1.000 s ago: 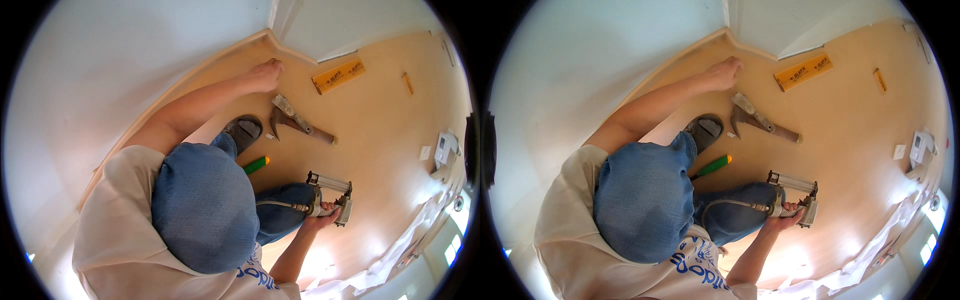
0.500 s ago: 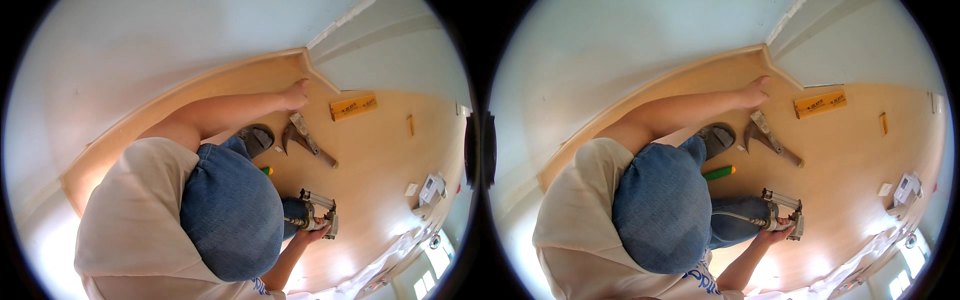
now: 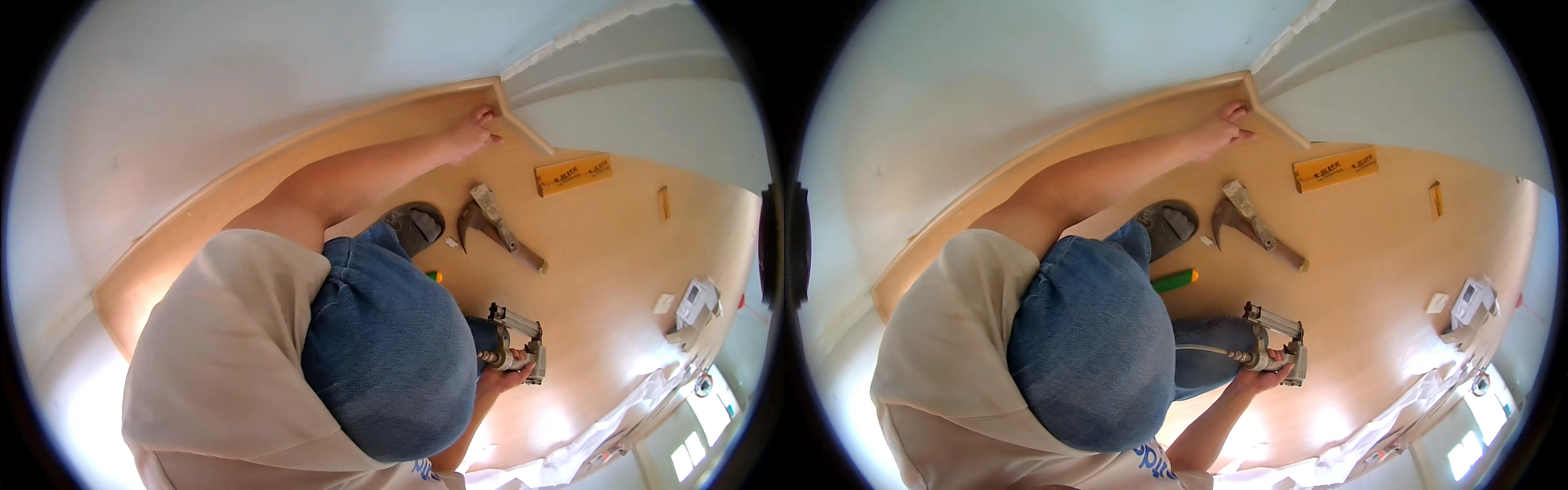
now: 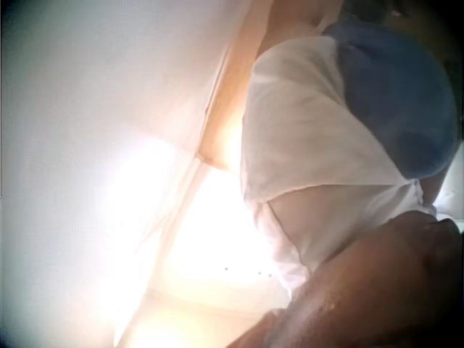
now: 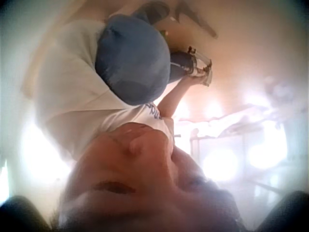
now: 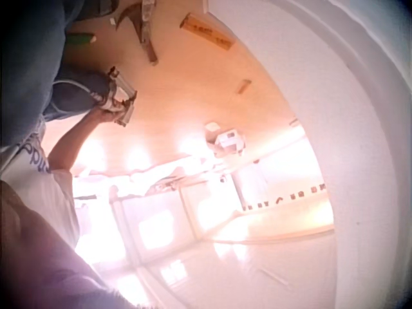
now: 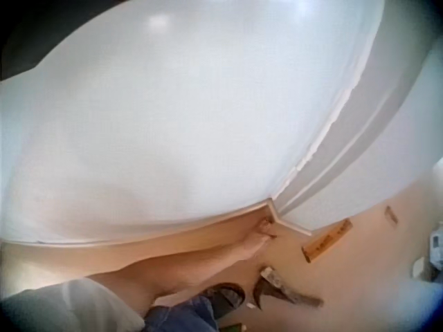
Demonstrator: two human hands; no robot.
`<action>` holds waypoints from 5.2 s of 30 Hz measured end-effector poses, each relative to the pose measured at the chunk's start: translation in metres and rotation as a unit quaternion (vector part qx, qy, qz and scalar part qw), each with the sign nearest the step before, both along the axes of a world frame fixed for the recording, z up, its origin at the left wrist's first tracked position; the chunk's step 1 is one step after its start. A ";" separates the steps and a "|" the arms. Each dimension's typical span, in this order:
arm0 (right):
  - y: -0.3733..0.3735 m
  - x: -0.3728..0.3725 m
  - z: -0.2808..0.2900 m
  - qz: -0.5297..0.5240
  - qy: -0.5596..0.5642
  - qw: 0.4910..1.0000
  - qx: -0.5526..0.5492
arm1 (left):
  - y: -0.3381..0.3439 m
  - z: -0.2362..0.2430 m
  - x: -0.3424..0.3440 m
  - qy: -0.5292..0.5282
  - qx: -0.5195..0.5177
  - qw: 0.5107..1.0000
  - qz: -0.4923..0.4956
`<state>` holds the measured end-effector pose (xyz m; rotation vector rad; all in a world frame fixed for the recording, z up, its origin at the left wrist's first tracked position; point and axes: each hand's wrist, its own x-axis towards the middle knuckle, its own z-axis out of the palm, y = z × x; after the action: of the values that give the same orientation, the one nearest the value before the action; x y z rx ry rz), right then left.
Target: The person installs wooden baseboards along the wall of a room. They position the trim pieces against the wall, use a pneumatic nail gun to secure them, and occasionally use a hammer to adjust the fit. The person also reloads the nail gun with a box of nails during the process.
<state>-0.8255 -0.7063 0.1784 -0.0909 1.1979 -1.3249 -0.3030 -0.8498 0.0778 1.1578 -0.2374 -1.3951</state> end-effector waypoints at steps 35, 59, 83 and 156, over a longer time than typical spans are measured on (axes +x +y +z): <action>0.007 0.003 0.011 -0.122 -0.166 0.977 -0.051 | 0.044 0.046 -0.148 -0.753 -0.288 0.388 -0.447; -0.008 0.019 0.027 -0.149 -0.131 0.980 -0.002 | 0.019 0.068 -0.164 -0.760 -0.200 0.413 -0.460; -0.074 -0.132 0.052 0.311 0.764 0.508 0.248 | -0.003 -0.292 -0.087 -0.580 0.008 0.573 -0.578; -1.019 -0.063 -0.277 0.493 0.600 0.210 -0.594 | -0.214 -0.103 -0.288 -0.654 0.377 0.650 -0.092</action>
<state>-0.8885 -1.7249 -0.0983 -2.9444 0.3678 -0.2956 -0.5913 -1.0637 -0.0251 2.8082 -0.8473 -0.4751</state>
